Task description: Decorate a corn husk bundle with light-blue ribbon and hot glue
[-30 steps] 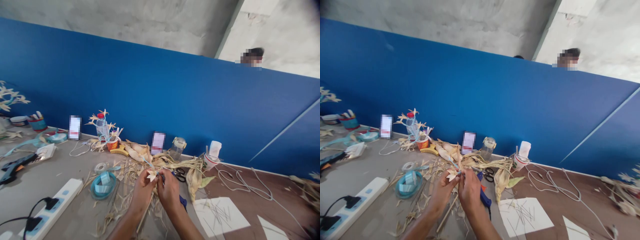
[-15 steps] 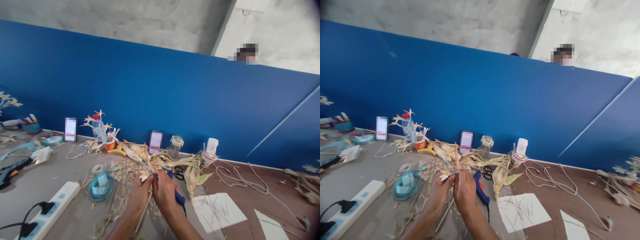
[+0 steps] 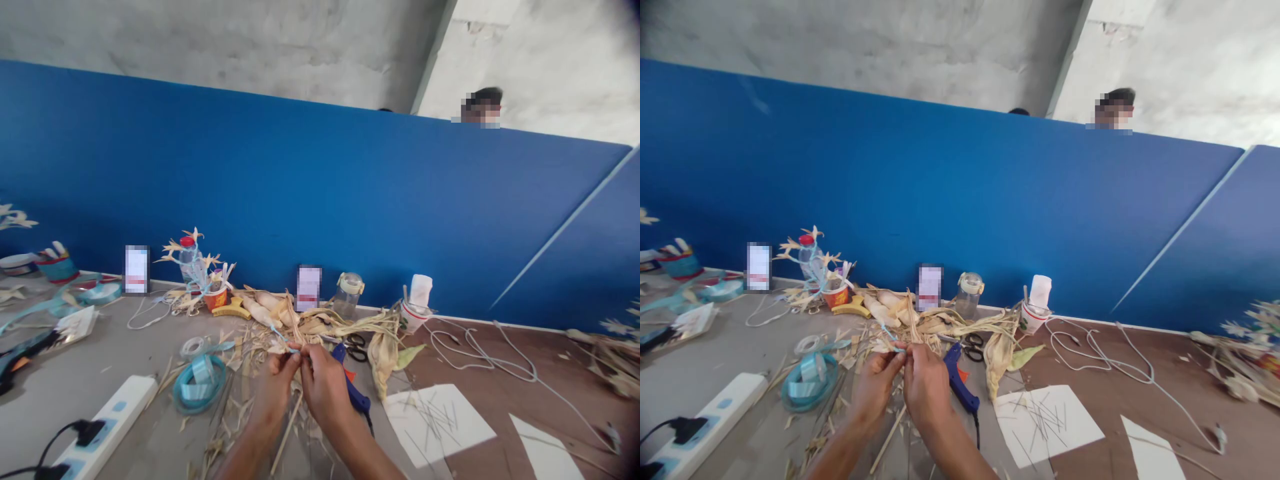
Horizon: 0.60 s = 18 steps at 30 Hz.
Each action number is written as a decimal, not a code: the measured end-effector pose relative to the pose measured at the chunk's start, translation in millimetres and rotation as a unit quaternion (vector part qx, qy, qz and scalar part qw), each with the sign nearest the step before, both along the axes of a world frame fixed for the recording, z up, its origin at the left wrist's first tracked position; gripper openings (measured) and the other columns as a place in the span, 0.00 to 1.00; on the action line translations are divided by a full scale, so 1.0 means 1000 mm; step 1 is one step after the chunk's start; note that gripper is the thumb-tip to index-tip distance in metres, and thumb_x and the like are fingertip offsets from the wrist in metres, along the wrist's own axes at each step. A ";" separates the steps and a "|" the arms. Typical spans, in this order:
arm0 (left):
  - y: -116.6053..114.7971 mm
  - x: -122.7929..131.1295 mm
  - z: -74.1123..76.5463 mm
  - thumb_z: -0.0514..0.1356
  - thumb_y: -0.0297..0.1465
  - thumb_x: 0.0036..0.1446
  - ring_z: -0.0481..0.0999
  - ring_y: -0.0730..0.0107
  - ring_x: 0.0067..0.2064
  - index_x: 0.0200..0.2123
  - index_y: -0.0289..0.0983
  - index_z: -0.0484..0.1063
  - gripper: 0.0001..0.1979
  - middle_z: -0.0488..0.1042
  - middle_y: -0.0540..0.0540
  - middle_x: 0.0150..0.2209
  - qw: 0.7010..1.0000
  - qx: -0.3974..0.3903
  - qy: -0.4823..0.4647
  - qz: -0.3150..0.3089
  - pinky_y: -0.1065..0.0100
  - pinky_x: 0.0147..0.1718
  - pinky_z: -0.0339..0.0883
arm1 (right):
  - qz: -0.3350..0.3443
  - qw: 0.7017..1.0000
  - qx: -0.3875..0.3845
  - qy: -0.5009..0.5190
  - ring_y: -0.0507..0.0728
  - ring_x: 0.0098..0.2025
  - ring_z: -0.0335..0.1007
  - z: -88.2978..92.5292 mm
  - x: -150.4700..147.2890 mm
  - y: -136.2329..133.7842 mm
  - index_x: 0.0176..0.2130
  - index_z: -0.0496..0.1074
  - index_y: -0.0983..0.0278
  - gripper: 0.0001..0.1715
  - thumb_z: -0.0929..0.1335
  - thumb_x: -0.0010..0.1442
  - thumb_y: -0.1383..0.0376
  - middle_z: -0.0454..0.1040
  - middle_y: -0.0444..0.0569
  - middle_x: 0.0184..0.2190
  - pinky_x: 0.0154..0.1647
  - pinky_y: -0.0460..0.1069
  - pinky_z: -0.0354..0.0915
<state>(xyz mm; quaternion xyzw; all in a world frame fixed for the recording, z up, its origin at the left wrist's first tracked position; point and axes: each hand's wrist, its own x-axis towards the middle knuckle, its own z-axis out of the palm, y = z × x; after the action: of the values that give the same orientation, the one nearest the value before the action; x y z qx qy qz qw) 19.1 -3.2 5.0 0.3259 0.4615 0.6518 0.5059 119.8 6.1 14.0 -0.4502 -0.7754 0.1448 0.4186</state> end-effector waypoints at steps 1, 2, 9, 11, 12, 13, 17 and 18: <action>-0.001 0.001 0.001 0.66 0.36 0.39 0.74 0.59 0.37 0.29 0.35 0.73 0.13 0.77 0.45 0.29 1.000 -0.001 -0.010 -0.005 0.62 0.41 0.63 | 0.001 1.000 -0.008 0.011 0.57 0.37 0.72 0.000 0.001 0.001 0.38 0.68 0.66 0.13 0.58 0.57 0.72 0.76 0.54 0.36 0.37 0.48 0.65; -0.001 0.002 0.002 0.66 0.36 0.38 0.74 0.59 0.38 0.29 0.35 0.73 0.14 0.77 0.45 0.29 1.000 0.000 -0.020 -0.009 0.62 0.41 0.63 | -0.002 1.000 -0.016 0.020 0.57 0.37 0.73 0.001 0.002 0.002 0.38 0.68 0.65 0.12 0.59 0.56 0.72 0.76 0.53 0.36 0.38 0.48 0.65; -0.001 -0.001 -0.003 0.64 0.36 0.44 0.74 0.62 0.37 0.35 0.35 0.74 0.14 0.77 0.44 0.33 0.998 0.026 -0.040 -0.031 0.62 0.43 0.62 | -0.041 0.998 -0.044 0.012 0.57 0.33 0.73 0.010 0.007 0.005 0.34 0.69 0.65 0.10 0.60 0.54 0.72 0.76 0.51 0.31 0.34 0.47 0.64; 0.001 -0.001 -0.007 0.65 0.36 0.42 0.73 0.62 0.37 0.33 0.35 0.74 0.14 0.76 0.45 0.31 0.999 0.015 -0.042 -0.021 0.62 0.42 0.62 | -0.037 0.998 -0.046 0.005 0.57 0.34 0.73 0.007 0.006 0.005 0.35 0.69 0.66 0.11 0.60 0.53 0.72 0.76 0.52 0.31 0.35 0.47 0.64; 0.002 -0.001 -0.008 0.65 0.36 0.41 0.73 0.63 0.36 0.32 0.35 0.73 0.14 0.76 0.45 0.30 0.999 0.008 -0.043 -0.016 0.62 0.42 0.62 | -0.034 0.998 -0.048 0.001 0.58 0.34 0.73 0.005 0.005 0.004 0.36 0.69 0.66 0.11 0.60 0.53 0.73 0.76 0.52 0.31 0.35 0.48 0.64; 0.003 0.000 -0.009 0.66 0.36 0.40 0.73 0.63 0.35 0.32 0.34 0.73 0.14 0.76 0.45 0.29 0.999 0.003 -0.046 -0.010 0.62 0.42 0.62 | -0.032 0.998 -0.049 -0.002 0.58 0.34 0.73 0.003 0.004 0.004 0.36 0.69 0.66 0.11 0.60 0.53 0.73 0.76 0.52 0.31 0.35 0.48 0.64; 0.003 0.003 -0.007 0.68 0.35 0.37 0.74 0.63 0.35 0.32 0.35 0.72 0.17 0.76 0.46 0.29 0.998 -0.003 -0.070 0.003 0.62 0.42 0.63 | -0.036 0.999 -0.037 -0.011 0.58 0.33 0.72 -0.003 0.002 0.004 0.36 0.69 0.66 0.10 0.60 0.56 0.71 0.76 0.53 0.31 0.34 0.48 0.64; 0.002 0.004 -0.006 0.68 0.35 0.36 0.74 0.62 0.35 0.32 0.35 0.72 0.17 0.76 0.46 0.29 0.997 -0.004 -0.072 0.002 0.62 0.42 0.63 | -0.038 0.999 -0.028 -0.012 0.58 0.34 0.72 -0.003 0.002 0.003 0.37 0.69 0.67 0.10 0.60 0.56 0.70 0.75 0.53 0.31 0.34 0.49 0.64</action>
<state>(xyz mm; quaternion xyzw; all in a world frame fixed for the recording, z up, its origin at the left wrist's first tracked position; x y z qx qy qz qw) 23.1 -1.2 -1.0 0.2751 0.4272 0.6730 0.5375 121.6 9.3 10.9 -0.4929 -0.7581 0.1447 0.4017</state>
